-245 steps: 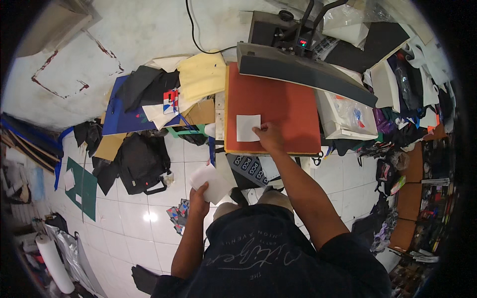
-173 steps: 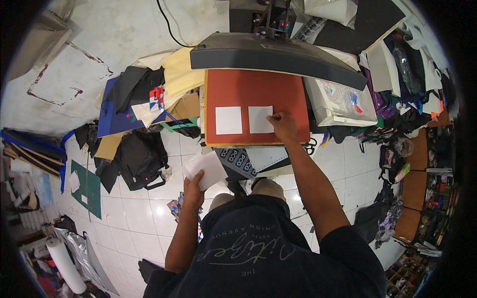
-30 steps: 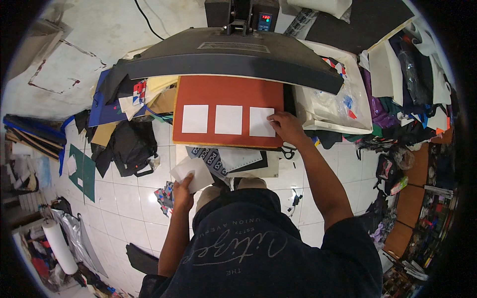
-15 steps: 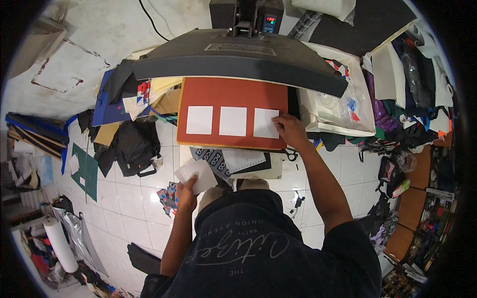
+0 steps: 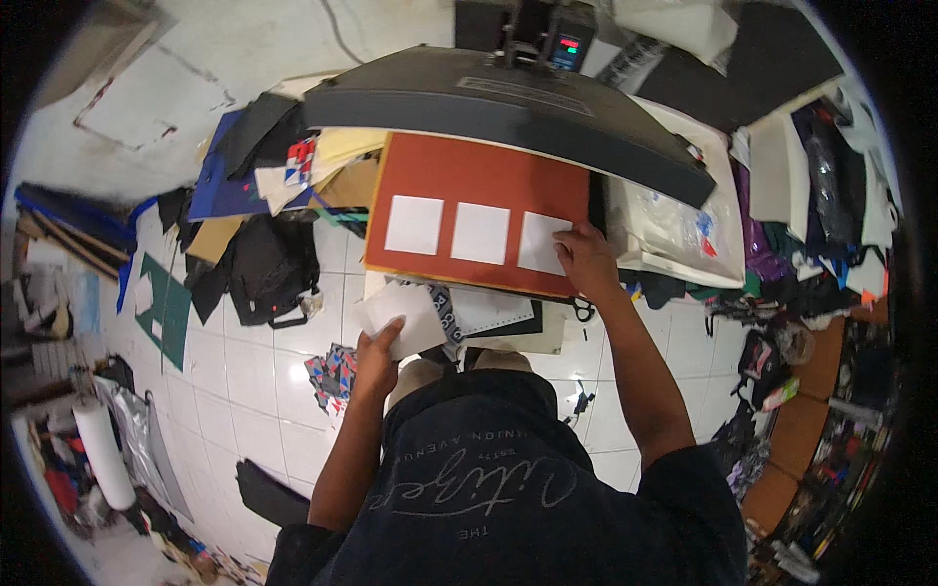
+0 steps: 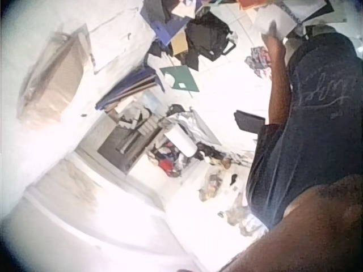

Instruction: The person places rectangular stickers onto a heat press, closes the press to apply heat, and then removes the pressed stickers, placing them in a container.

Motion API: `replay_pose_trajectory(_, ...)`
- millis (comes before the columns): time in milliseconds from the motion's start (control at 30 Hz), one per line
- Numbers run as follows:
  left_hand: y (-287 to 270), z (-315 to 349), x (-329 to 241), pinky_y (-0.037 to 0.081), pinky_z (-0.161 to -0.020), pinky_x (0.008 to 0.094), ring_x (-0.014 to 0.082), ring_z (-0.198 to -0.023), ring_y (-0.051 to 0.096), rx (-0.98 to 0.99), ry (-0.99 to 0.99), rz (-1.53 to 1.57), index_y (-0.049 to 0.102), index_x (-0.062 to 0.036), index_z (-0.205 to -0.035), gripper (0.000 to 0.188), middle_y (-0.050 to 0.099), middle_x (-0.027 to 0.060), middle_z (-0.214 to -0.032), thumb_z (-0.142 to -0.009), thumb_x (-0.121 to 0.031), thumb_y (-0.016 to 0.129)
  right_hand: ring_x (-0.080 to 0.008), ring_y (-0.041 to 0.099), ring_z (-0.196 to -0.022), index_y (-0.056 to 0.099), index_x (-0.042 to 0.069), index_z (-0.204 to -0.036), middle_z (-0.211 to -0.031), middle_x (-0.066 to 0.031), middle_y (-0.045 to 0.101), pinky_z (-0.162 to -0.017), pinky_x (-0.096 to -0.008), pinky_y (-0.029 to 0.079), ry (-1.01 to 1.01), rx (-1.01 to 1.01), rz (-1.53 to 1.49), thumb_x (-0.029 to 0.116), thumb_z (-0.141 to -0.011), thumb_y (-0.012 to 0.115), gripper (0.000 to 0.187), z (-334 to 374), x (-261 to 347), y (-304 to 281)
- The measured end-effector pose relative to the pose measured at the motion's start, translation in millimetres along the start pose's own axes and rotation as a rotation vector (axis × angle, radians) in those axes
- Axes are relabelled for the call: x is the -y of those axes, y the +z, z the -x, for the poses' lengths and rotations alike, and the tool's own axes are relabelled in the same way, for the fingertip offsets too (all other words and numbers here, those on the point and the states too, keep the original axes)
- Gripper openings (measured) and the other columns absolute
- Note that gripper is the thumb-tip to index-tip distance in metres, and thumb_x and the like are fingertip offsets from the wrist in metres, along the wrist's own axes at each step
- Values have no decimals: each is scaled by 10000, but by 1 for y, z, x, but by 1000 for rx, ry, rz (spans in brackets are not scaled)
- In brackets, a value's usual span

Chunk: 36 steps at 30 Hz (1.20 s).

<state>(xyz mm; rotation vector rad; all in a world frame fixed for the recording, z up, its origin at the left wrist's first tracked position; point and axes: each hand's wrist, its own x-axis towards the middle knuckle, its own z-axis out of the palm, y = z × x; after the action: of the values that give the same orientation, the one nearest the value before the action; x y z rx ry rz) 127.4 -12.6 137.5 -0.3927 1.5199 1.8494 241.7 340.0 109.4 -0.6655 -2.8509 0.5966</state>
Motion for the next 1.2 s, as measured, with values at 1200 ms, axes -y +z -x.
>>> replay_pose_trajectory(1200, -109, 5, -26, 550, -846, 393, 236, -1004, 620, -232, 104, 223, 489, -8, -1272, 482, 594, 107, -1144, -844, -89, 695, -122, 568, -635, 674, 13, -892, -750, -48, 650, -597, -281, 468, 325, 98, -457, 283, -847, 740, 281, -229, 80, 126)
